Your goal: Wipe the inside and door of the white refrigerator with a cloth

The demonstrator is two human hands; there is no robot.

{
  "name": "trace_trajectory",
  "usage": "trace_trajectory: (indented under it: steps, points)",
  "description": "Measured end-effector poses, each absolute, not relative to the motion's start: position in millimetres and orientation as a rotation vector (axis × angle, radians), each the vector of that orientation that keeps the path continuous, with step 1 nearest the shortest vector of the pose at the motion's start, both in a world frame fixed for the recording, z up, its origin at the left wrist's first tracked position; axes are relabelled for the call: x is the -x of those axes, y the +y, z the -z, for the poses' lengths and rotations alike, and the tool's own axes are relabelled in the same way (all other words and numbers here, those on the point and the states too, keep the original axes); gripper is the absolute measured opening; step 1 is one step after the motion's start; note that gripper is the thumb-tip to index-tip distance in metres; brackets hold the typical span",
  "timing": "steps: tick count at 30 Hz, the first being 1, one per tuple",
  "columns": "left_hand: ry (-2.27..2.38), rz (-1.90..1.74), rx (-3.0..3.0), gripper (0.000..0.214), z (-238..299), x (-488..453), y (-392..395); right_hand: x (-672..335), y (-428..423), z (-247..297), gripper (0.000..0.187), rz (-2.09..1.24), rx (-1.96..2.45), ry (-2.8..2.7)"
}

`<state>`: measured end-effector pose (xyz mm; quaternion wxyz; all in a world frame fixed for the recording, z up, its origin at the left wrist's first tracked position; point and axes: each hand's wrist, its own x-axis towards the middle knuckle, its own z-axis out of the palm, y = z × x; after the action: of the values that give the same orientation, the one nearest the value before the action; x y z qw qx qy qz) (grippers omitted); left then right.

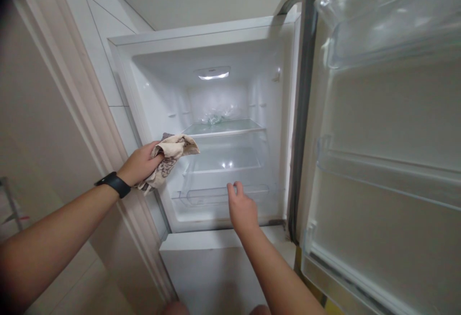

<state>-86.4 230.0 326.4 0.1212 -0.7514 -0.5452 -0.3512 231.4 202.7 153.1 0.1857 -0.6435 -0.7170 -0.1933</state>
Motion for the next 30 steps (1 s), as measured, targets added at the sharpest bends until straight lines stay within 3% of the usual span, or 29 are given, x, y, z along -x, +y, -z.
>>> trace_trajectory:
  steps: [14, 30]
  points:
    - [-1.616, 1.182, 2.338, 0.040, -283.9, 63.4, 209.0, -213.5, 156.1, -89.3, 0.029, 0.163, 1.786, -1.953]
    - [-1.656, 1.170, 2.375, 0.044, -248.5, 71.7, 201.4, -193.3, 158.8, 2.1, 0.035, -0.030, 1.866, -1.793]
